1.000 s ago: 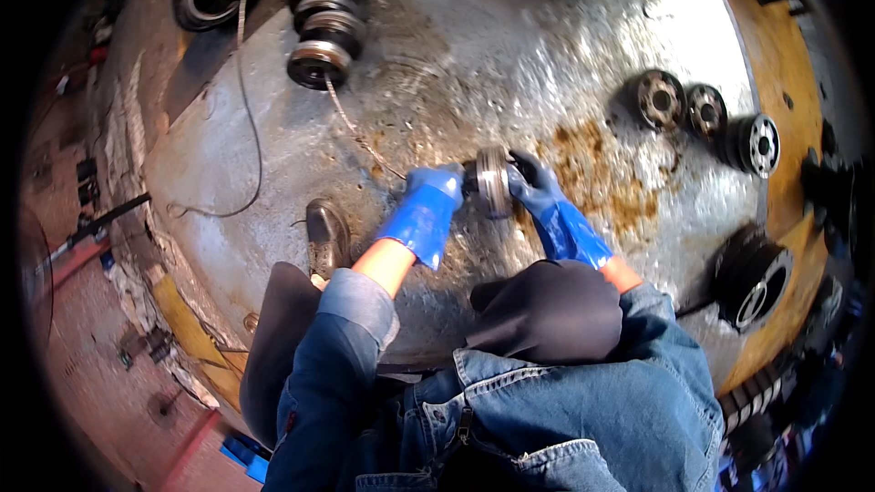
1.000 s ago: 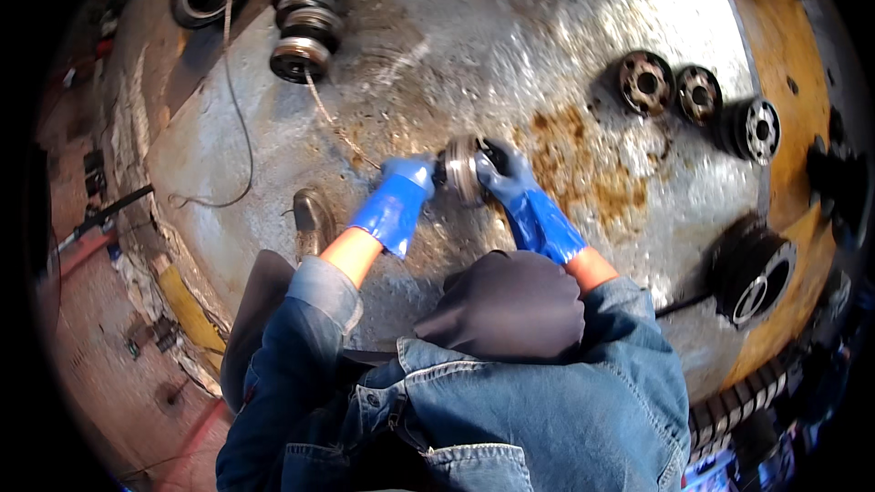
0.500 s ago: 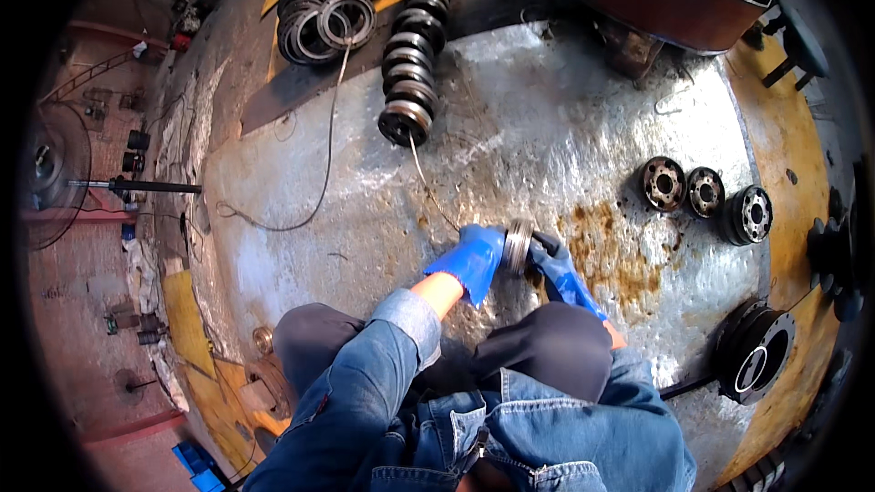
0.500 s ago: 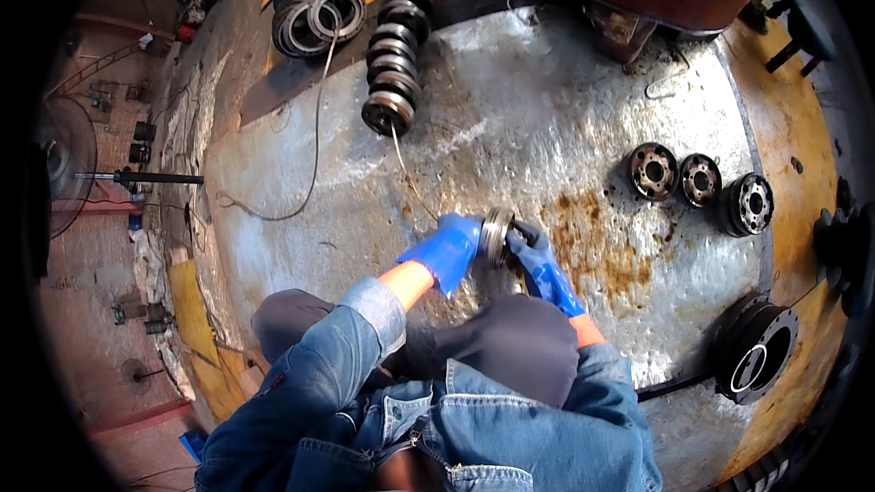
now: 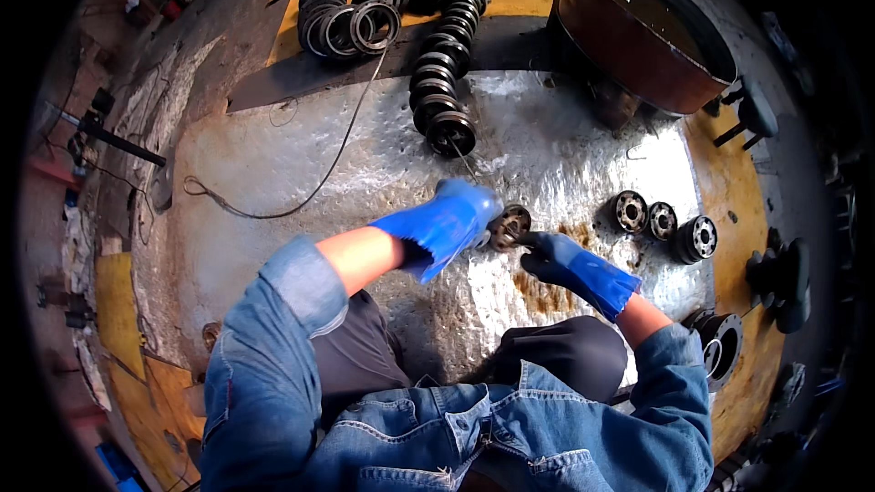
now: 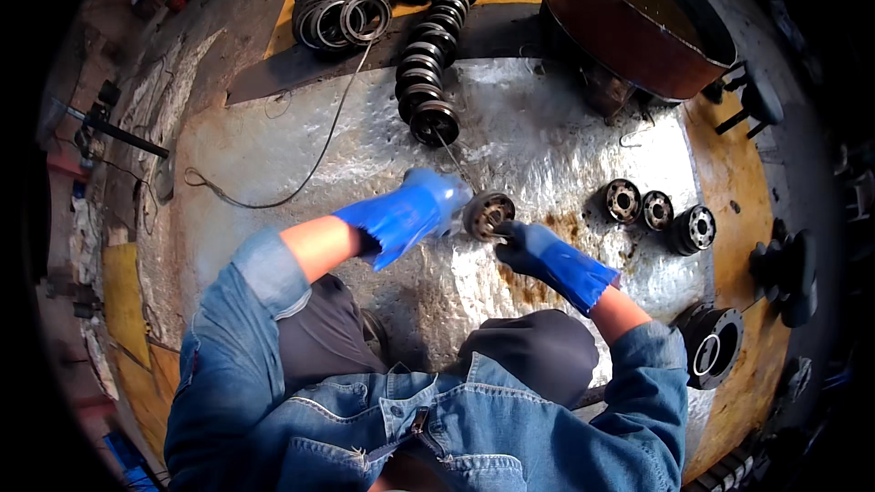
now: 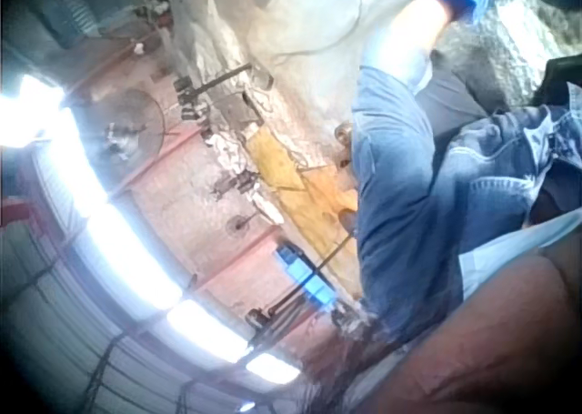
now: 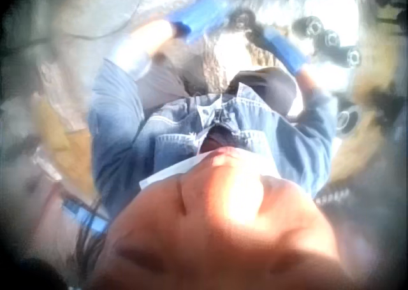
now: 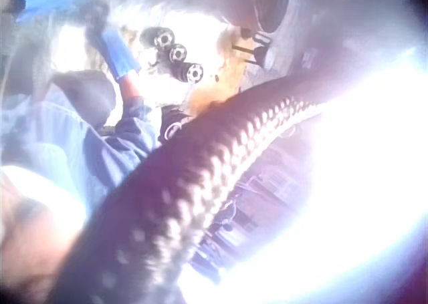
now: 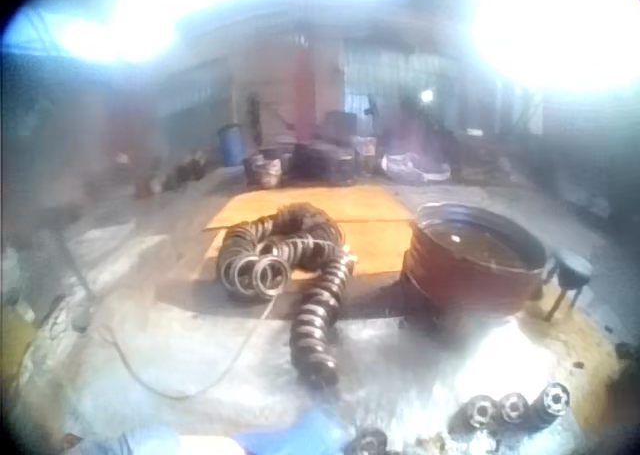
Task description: The person cleans oily metal components by dipping them into a cleaning solution and wiping them with a wire and cloth, then strings the cleaned parts onto a long wire.
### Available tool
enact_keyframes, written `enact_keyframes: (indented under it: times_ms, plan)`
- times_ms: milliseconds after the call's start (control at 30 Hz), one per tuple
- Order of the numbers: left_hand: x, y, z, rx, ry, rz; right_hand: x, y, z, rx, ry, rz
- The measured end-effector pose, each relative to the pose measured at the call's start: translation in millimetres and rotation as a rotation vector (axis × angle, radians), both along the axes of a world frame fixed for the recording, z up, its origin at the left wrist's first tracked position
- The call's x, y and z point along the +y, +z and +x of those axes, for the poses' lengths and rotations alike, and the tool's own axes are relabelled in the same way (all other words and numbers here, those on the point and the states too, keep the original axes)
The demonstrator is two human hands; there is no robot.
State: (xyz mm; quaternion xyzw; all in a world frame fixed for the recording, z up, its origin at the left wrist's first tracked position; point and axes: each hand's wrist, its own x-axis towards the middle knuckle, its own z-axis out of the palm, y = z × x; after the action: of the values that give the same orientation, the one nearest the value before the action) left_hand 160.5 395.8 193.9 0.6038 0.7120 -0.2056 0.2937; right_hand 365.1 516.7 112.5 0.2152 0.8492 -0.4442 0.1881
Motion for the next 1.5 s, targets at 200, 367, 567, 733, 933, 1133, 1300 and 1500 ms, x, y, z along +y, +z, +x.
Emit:
enact_keyframes:
  times_ms: [200,367,567,733,933,1133,1300,1500]
  plan:
    - [-90,-15,-18,-0.299,-0.099,1.06,-59,171,-56,0.137,0.215,-0.072]
    - [-75,-29,-21,-0.9,0.045,1.148,-99,190,-66,0.414,0.391,-0.02]
    - [-72,-84,-36,-0.512,0.124,0.194,-145,164,-69,0.216,0.163,-0.116]
    - [-113,-59,-48,-0.4,0.09,0.3,-161,169,-73,0.27,0.166,0.052]
    - [-168,-36,-28,-0.601,0.166,0.724,-179,233,-60,0.234,0.198,-0.115]
    - [-130,66,4,-0.595,-0.11,0.6,-134,265,-38,0.193,0.264,-0.271]
    - [-106,55,-22,-0.568,-0.112,0.337,-93,234,-76,0.027,0.149,-0.588]
    - [-100,14,-35,-0.683,0.041,0.769,-41,158,-72,0.432,0.167,-0.823]
